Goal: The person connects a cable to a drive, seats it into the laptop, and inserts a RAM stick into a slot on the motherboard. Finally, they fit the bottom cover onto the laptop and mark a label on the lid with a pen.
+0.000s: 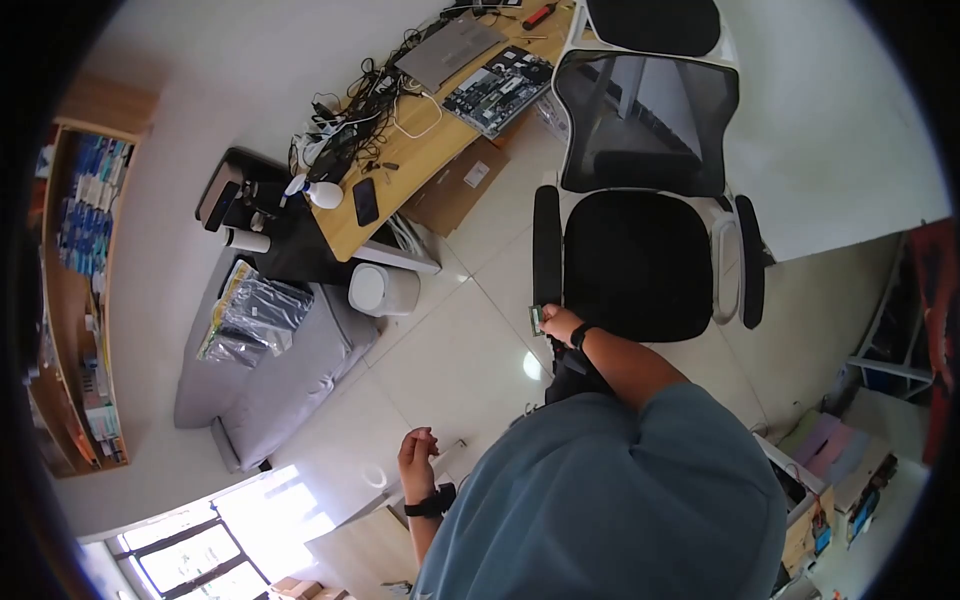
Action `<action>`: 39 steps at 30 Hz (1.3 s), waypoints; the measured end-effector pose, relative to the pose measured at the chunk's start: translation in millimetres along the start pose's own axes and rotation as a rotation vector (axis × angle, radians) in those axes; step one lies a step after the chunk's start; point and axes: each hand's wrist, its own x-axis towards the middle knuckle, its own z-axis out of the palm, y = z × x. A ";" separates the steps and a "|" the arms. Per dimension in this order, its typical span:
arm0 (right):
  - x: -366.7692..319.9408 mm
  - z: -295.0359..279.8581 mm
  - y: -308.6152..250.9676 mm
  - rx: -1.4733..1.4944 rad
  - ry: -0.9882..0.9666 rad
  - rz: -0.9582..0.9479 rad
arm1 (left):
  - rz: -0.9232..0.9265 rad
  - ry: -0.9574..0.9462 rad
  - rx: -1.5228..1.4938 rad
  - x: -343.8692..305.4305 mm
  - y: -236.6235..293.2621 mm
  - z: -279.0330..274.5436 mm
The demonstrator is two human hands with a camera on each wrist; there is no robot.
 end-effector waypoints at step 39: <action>356.8 -238.6 -396.9 0.568 0.432 0.081 | -0.019 -0.318 0.196 542.0 201.4 187.5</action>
